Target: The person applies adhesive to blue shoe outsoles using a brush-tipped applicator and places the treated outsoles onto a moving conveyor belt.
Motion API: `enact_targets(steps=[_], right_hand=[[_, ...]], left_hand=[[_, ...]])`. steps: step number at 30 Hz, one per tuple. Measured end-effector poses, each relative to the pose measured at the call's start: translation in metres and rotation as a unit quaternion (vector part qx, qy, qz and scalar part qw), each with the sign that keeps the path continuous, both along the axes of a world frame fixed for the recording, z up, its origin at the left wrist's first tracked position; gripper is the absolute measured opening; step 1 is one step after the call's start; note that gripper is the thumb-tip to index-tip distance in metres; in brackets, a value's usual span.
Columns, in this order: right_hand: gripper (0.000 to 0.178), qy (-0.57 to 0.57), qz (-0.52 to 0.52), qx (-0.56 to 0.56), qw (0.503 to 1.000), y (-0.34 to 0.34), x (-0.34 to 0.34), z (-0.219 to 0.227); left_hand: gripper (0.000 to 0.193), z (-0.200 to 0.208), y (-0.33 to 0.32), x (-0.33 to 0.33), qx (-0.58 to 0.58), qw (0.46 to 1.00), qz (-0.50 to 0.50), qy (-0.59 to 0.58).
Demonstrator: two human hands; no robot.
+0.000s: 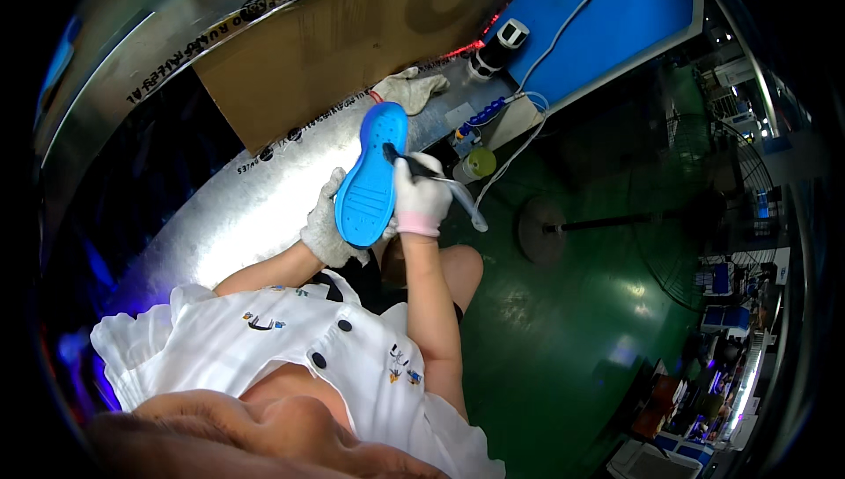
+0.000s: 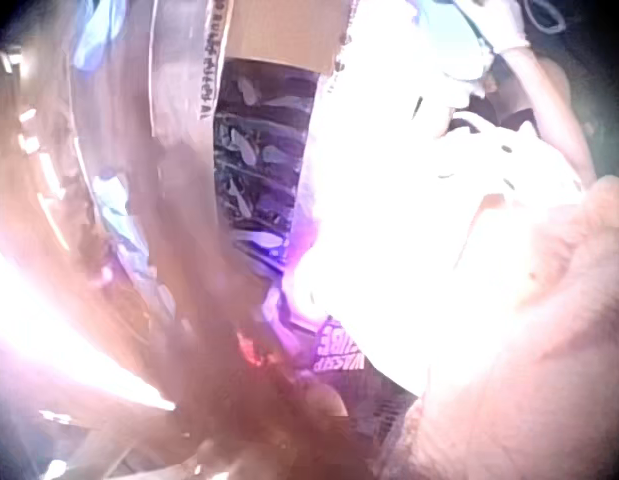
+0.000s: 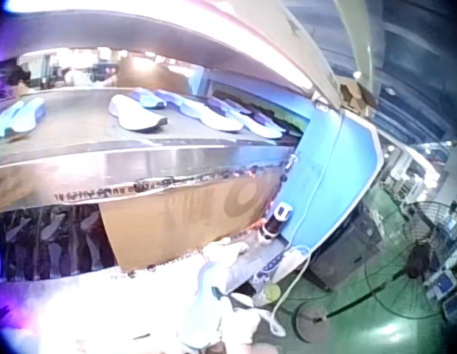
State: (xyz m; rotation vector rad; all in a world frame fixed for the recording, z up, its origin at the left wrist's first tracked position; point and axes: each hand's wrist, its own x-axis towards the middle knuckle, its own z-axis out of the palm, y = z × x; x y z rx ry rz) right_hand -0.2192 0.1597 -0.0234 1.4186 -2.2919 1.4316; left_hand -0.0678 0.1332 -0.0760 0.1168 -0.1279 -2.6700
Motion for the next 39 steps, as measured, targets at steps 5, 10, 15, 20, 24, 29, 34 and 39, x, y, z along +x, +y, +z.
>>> enact_targets(steps=[5,10,15,20,24,29,34,39], right_hand=[[0.016,0.072,0.184,0.118,0.973,0.040,0.052,0.052],[0.015,-0.064,0.109,0.004,0.992,0.029,0.032,0.064],[0.016,-0.082,0.294,-0.035,0.952,0.050,0.047,0.072],[0.018,-0.040,0.176,-0.078,0.980,0.047,0.031,0.063],[0.024,0.108,0.329,-0.038,0.937,0.070,0.057,0.069],[0.019,-0.056,0.163,-0.069,0.983,0.055,0.033,0.058],[0.021,-0.019,0.313,-0.103,0.944,0.077,0.061,0.072],[0.019,-0.049,0.200,-0.087,0.975,0.067,0.044,0.057]], left_hand=[[0.076,0.030,-0.016,0.013,0.016,0.995,0.096,-0.023],[0.071,0.033,0.005,0.018,0.002,1.000,-0.006,0.017],[0.077,0.025,0.004,0.010,0.020,0.996,0.083,0.005],[0.088,0.050,0.010,0.010,0.012,0.998,0.018,0.055],[0.087,0.052,0.006,0.008,0.023,0.997,0.057,0.050],[0.084,0.044,-0.006,-0.003,0.022,0.994,0.098,0.044],[0.083,0.056,-0.021,0.006,-0.015,0.989,-0.009,0.145],[0.087,0.065,-0.031,-0.002,-0.021,0.997,0.057,0.038]])
